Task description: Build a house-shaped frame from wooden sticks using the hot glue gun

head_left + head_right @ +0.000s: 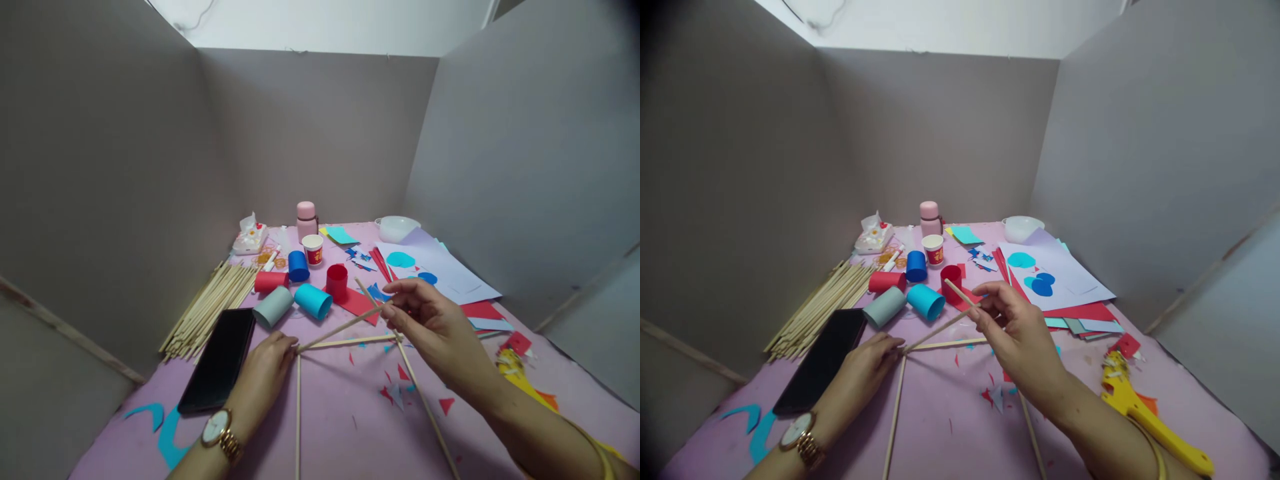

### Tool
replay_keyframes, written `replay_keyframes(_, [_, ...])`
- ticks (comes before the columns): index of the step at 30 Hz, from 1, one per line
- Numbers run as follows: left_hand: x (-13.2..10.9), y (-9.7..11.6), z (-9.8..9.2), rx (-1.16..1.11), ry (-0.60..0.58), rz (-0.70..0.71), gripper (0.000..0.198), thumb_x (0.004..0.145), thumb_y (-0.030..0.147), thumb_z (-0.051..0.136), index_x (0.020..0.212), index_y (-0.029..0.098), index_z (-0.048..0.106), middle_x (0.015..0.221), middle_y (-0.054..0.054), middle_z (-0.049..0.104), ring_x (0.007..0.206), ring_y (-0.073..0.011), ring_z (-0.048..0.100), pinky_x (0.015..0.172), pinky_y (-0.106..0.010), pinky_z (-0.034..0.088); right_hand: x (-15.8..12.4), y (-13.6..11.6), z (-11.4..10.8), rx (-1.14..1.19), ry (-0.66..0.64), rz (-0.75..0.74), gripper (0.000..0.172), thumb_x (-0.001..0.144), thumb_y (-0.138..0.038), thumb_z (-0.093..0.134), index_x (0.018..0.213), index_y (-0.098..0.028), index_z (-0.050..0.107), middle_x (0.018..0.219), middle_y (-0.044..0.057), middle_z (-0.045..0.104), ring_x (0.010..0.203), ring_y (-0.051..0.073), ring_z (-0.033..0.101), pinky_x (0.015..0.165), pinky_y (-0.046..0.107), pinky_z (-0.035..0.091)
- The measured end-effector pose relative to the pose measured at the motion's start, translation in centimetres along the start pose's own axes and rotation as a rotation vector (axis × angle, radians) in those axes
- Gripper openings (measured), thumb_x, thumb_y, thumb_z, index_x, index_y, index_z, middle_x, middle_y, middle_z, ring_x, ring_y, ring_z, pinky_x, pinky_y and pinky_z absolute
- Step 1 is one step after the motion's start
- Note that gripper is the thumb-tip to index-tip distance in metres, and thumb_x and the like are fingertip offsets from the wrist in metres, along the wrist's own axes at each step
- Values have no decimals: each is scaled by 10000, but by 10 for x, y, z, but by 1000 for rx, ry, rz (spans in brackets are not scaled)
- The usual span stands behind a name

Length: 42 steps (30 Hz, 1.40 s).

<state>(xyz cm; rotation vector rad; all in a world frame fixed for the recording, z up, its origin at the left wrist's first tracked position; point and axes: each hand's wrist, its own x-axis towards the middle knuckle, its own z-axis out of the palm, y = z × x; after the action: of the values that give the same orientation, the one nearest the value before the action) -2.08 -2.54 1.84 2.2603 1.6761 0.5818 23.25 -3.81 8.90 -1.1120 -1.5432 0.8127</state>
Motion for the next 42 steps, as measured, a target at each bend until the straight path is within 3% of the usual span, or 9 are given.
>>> replay_keyframes(19, [5, 0, 1, 44, -44, 3, 315, 896, 176, 384, 856, 193, 696, 853, -69, 642, 795, -179, 625, 731, -264, 446, 13, 0, 2, -142, -34, -100, 168, 851, -281, 554, 1011, -227, 557, 658, -20, 581, 622, 150, 562, 548, 263, 424])
replay_keyframes(35, [7, -9, 2, 85, -64, 34, 302, 889, 205, 380, 848, 214, 679, 865, -60, 632, 780, -194, 646, 694, -287, 474, 20, -6, 5, -90, -73, -125, 131, 840, -214, 564, 970, -213, 577, 691, -12, 611, 639, 138, 568, 538, 236, 417])
replay_keyframes(39, [8, 3, -7, 55, 66, 71, 259, 858, 309, 484, 1059, 242, 631, 1039, -72, 623, 914, -227, 628, 781, -334, 490, 23, -7, 5, -120, -86, -140, 88, 851, -223, 556, 936, -214, 579, 711, -5, 630, 652, 139, 585, 546, 237, 429])
replay_keyframes(42, [16, 28, -18, -66, 173, 160, 332, 868, 394, 485, 1159, 259, 571, 1056, -66, 622, 857, -207, 619, 760, -329, 504, 26, -8, 5, -134, -98, -165, 104, 856, -216, 553, 958, -216, 573, 693, -18, 620, 631, 133, 573, 540, 234, 417])
